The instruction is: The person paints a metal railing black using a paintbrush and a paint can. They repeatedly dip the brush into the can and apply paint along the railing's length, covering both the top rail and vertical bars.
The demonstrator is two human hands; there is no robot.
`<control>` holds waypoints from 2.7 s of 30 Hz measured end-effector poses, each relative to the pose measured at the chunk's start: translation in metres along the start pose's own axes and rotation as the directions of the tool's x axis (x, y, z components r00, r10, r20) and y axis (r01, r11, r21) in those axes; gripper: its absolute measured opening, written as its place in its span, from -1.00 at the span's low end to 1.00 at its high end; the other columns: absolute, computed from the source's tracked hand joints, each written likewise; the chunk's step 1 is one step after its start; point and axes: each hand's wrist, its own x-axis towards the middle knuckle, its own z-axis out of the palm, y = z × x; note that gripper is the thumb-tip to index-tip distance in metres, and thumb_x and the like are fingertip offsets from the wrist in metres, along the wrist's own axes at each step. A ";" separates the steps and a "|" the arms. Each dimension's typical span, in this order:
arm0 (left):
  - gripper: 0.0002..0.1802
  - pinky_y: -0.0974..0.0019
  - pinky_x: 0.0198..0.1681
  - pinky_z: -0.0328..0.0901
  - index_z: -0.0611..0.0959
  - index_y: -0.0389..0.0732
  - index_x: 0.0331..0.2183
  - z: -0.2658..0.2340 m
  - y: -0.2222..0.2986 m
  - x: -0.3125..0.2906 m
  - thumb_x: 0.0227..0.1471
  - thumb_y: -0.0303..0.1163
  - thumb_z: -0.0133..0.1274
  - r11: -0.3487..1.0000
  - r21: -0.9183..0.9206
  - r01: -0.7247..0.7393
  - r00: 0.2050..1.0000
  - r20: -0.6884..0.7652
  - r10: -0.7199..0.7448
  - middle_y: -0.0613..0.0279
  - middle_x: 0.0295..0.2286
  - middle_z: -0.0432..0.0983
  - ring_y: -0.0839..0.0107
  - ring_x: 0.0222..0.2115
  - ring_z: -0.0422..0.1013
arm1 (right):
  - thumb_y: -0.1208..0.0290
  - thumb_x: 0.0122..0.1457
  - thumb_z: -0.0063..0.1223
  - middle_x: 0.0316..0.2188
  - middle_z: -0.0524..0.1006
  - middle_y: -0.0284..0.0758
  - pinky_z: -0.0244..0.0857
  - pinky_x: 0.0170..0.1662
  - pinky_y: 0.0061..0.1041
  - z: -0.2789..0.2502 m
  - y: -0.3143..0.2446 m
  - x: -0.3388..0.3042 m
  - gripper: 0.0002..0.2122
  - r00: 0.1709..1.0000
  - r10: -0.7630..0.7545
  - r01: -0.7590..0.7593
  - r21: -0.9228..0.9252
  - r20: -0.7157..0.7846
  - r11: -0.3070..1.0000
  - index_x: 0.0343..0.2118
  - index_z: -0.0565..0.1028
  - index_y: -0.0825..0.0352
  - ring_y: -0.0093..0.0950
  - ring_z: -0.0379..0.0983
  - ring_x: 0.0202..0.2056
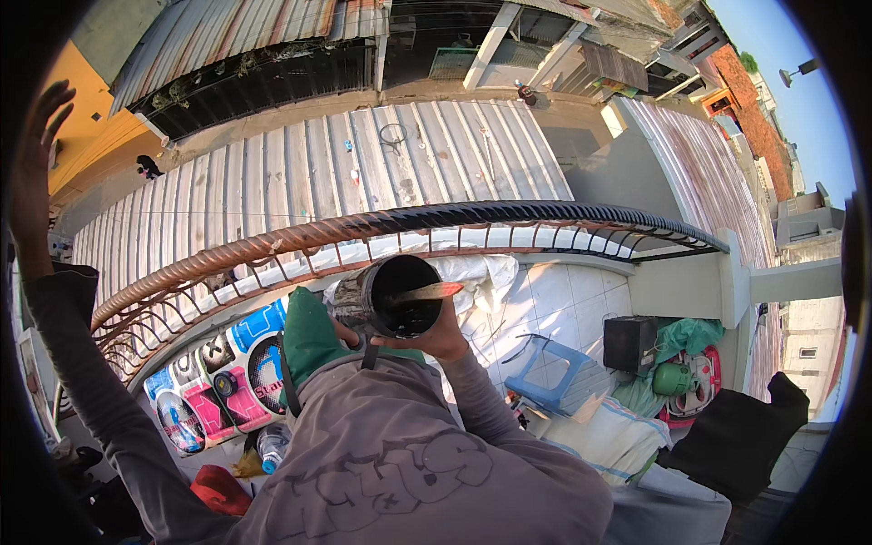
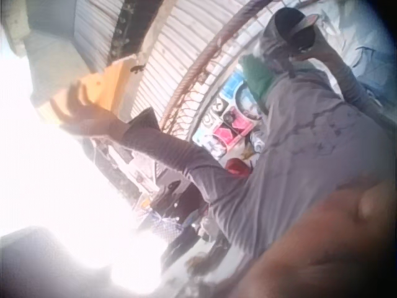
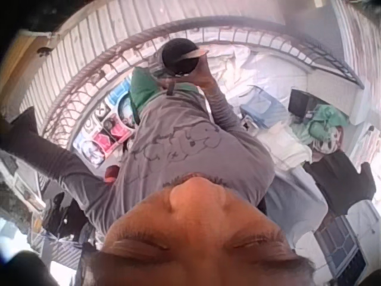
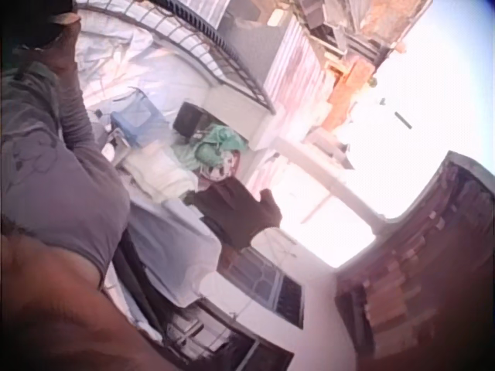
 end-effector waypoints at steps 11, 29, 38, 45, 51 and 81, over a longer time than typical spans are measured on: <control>-0.20 -0.03 -0.24 0.33 0.73 -0.26 -0.46 0.169 -0.222 -0.267 0.29 0.25 -0.28 0.561 0.646 0.518 0.797 -0.126 -0.590 -0.11 -0.49 0.61 -0.11 -0.38 0.52 | 0.39 -0.31 0.63 0.03 0.53 -0.25 0.36 0.13 -0.36 -0.008 0.009 0.005 -0.09 0.995 -0.059 0.057 0.032 0.080 0.998 0.21 0.35 0.34 -0.39 0.48 0.05; -0.45 0.01 0.29 0.07 0.55 -0.31 0.06 0.194 -0.104 -0.244 0.11 -0.22 0.21 0.916 0.224 0.332 0.942 -0.132 -0.309 -0.08 0.08 0.45 0.00 0.24 0.23 | 0.34 -0.32 0.65 0.01 0.53 -0.23 0.31 0.16 -0.35 0.029 0.001 0.046 -0.12 0.986 -0.162 0.161 0.009 0.029 0.987 0.16 0.40 0.34 -0.38 0.45 0.08; 0.32 0.07 0.31 0.12 0.27 -0.27 0.29 0.296 0.012 -0.258 -0.47 -0.08 0.56 0.889 -0.295 0.352 0.923 0.267 -0.277 -0.04 0.19 0.33 0.06 0.24 0.26 | 0.18 -0.29 0.66 -0.14 0.59 -0.21 0.42 0.01 -0.41 0.067 0.004 0.036 -0.21 0.984 -0.112 0.101 -0.080 -0.142 0.992 0.01 0.45 0.44 -0.40 0.55 -0.09; 0.12 0.14 0.14 0.31 0.36 -0.33 0.19 0.310 -0.009 -0.253 -0.37 -0.16 0.52 0.914 -0.294 0.281 0.936 0.296 -0.193 -0.01 0.03 0.50 0.16 0.05 0.46 | 0.08 -0.37 0.68 0.11 0.45 -0.12 0.26 0.22 -0.34 0.061 -0.001 0.042 0.11 0.990 -0.140 0.140 -0.211 0.012 0.967 0.26 0.22 0.45 -0.33 0.41 0.14; 0.11 0.13 0.10 0.33 0.40 -0.32 0.13 0.309 -0.028 -0.260 -0.52 -0.29 0.53 0.897 -0.292 0.333 0.943 0.126 -0.309 -0.02 -0.03 0.50 0.06 0.00 0.48 | -0.03 -0.37 0.65 0.39 0.10 -0.07 0.08 0.35 -0.23 0.048 -0.016 0.059 0.34 0.947 -0.299 0.320 -0.308 0.117 0.896 0.42 -0.08 0.36 -0.24 0.09 0.38; 0.08 0.07 0.14 0.30 0.40 -0.27 0.15 0.302 -0.038 -0.297 -0.48 -0.28 0.50 0.907 -0.192 0.376 0.911 -0.101 -0.399 -0.03 0.02 0.47 0.00 0.04 0.42 | 0.38 -0.07 0.41 -0.36 0.57 -0.44 0.34 -0.24 -0.40 0.075 -0.100 0.107 -0.78 0.639 -0.523 0.769 -0.491 0.564 0.409 -0.32 0.68 0.23 -0.44 0.43 -0.32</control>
